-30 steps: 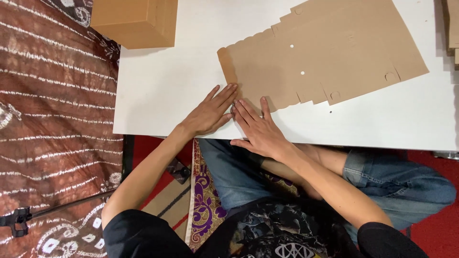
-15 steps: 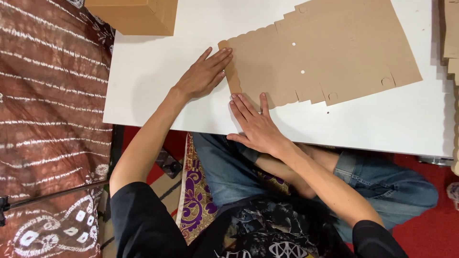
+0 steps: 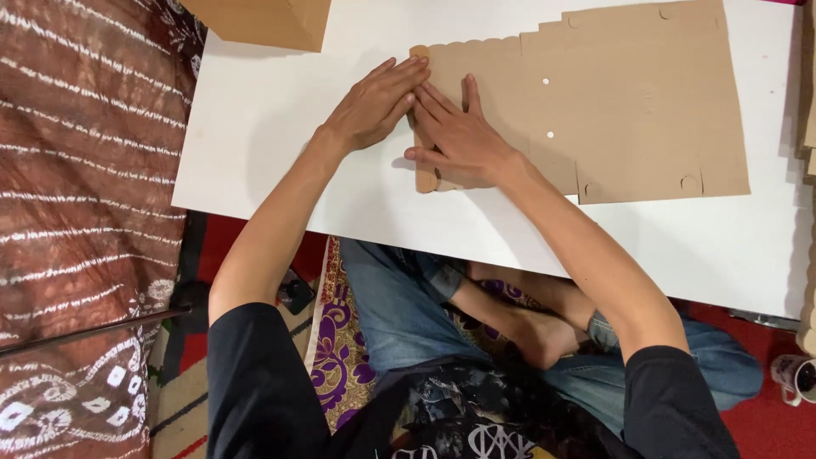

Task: Folding flat cardboard sheets into boxes

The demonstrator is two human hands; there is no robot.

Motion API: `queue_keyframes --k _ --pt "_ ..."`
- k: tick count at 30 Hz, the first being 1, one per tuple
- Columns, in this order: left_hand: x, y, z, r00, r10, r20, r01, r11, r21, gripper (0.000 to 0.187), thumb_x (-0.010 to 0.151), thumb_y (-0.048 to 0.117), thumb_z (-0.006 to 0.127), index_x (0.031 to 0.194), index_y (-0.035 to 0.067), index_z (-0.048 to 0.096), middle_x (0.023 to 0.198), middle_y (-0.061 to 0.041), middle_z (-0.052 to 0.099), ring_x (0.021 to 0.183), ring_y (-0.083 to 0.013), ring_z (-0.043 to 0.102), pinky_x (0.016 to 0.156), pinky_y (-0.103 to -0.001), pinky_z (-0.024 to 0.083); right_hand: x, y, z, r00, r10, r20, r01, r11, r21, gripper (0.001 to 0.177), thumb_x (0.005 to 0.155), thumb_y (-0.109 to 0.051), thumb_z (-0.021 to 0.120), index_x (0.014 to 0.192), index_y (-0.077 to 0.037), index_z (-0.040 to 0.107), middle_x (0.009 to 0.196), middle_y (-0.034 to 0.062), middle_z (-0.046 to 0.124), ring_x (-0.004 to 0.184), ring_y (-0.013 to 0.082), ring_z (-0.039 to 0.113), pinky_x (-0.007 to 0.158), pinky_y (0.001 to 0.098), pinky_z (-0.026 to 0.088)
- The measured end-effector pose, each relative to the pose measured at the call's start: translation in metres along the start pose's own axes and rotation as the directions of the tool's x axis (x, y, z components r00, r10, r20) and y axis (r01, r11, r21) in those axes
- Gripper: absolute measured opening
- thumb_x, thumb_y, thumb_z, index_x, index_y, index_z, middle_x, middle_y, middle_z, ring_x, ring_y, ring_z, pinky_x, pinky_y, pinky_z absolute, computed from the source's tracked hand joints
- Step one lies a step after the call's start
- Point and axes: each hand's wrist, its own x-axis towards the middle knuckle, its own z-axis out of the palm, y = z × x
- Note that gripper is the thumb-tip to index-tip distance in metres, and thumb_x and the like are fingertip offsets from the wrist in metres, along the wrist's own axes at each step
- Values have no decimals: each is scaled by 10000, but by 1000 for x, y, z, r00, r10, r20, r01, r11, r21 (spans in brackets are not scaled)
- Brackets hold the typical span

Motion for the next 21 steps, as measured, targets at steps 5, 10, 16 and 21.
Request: queue_keyframes --k 5,10,16,21 --pt "-1 1 3 997 -11 -74 10 1000 -8 470 1132 176 306 1528 -31 454 1599 -195 429 1516 -290 349 1274 -457 216 2 12 10 995 -99 -32 97 994 -51 926 1046 -657 274 1579 98 228 1688 273 144 1583 334 47 1151 725 -98" --pt "-2 -6 6 996 8 -93 -6 1000 23 463 1124 143 327 1545 -10 440 1619 -186 399 1526 -284 342 1278 -467 219 -23 3 25 978 -197 -67 186 971 -151 998 1003 -731 302 1606 58 207 1674 279 228 1569 385 173 1142 768 6" --pt "1 -10 10 999 6 -50 -4 999 51 470 1128 151 321 1551 -25 428 1624 -195 384 1526 -286 329 1271 -461 197 -63 -20 35 976 -218 8 217 965 -146 1040 965 -767 349 1623 12 149 1710 221 135 1593 329 108 1162 750 6" --pt "0 -15 14 997 51 -55 -42 987 152 462 1137 121 357 1574 -23 392 1639 -215 348 1540 -310 303 1281 -448 214 -70 -12 35 950 -302 82 311 936 -164 978 985 -733 347 1640 -40 131 1725 153 118 1596 265 103 1166 734 -16"
